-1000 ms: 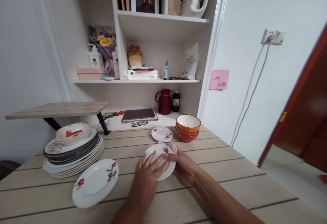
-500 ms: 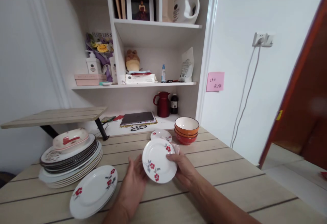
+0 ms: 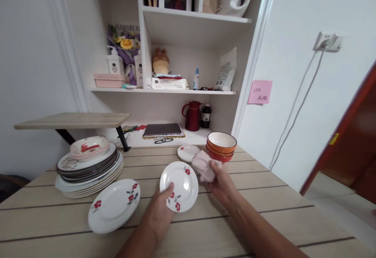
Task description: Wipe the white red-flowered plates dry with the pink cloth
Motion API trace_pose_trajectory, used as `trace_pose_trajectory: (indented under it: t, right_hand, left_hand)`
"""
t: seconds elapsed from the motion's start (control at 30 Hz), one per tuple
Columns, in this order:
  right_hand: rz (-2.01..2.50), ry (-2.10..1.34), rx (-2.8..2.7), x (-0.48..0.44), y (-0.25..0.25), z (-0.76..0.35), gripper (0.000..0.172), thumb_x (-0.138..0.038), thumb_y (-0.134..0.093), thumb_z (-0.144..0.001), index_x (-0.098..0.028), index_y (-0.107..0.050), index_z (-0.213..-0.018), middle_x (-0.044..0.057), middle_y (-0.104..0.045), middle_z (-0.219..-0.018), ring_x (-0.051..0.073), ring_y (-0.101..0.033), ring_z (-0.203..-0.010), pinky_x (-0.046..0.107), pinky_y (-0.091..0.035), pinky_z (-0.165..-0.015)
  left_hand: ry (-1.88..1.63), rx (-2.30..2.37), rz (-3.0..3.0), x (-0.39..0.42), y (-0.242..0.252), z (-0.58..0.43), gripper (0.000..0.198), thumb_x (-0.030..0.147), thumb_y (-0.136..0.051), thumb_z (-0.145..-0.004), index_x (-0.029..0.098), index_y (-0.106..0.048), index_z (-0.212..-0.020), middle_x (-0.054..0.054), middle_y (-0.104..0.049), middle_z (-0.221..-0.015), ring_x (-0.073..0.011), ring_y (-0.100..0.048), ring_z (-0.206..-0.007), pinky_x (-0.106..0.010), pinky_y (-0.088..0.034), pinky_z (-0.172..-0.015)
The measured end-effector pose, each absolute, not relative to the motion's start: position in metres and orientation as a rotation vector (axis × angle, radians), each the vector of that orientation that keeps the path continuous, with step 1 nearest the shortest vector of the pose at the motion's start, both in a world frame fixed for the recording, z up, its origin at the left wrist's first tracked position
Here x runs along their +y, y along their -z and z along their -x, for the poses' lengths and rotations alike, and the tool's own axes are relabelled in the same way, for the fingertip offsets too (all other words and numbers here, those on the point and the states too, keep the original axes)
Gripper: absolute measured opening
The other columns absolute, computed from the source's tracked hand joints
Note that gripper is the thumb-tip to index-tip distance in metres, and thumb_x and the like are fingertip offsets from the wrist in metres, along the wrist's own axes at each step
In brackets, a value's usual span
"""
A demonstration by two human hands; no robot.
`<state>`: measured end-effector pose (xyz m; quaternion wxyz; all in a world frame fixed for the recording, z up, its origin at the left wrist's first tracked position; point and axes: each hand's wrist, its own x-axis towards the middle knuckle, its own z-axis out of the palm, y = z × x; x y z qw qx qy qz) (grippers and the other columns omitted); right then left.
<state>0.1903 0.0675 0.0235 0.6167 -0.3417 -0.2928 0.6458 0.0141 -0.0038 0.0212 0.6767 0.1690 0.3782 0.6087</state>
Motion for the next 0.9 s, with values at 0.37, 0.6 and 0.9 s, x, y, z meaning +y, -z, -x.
trace_pose_trajectory:
  t: [0.37, 0.6, 0.9]
  right_hand:
    - [0.896, -0.396, -2.228, 0.039, -0.023, -0.179, 0.066, -0.046, -0.063, -0.082, -0.027, -0.043, -0.142, 0.011, -0.036, -0.152, 0.032, -0.028, -0.14, 0.053, -0.026, -0.112]
    - [0.956, -0.188, -2.46, 0.029, -0.028, -0.172, 0.052, -0.008, -0.048, -0.081, -0.022, -0.057, -0.131, 0.011, -0.056, -0.133, 0.026, -0.048, -0.119, 0.043, -0.042, -0.101]
    - [0.782, -0.203, -2.372, 0.033, -0.022, -0.158, 0.066, -0.004, -0.051, -0.074, -0.028, -0.051, -0.135, 0.01, -0.051, -0.132, 0.026, -0.047, -0.119, 0.045, -0.04, -0.101]
  left_hand:
    - [-1.376, 0.667, -0.297, 0.0, -0.022, -0.013, 0.036, 0.025, -0.051, -0.092, 0.008, -0.059, -0.123, -0.015, -0.072, -0.108, -0.0233, -0.067, -0.103, -0.036, -0.051, -0.094]
    - [-1.317, 0.535, -0.275, 0.003, -0.016, -0.009, 0.044, 0.035, -0.046, -0.094, 0.009, -0.056, -0.129, -0.015, -0.07, -0.114, -0.025, -0.065, -0.105, -0.037, -0.049, -0.094]
    - [-1.193, 0.479, -0.396, 0.006, -0.012, -0.01, 0.042, 0.038, -0.049, -0.093, 0.012, -0.06, -0.124, -0.013, -0.069, -0.118, -0.0228, -0.063, -0.111, -0.034, -0.047, -0.096]
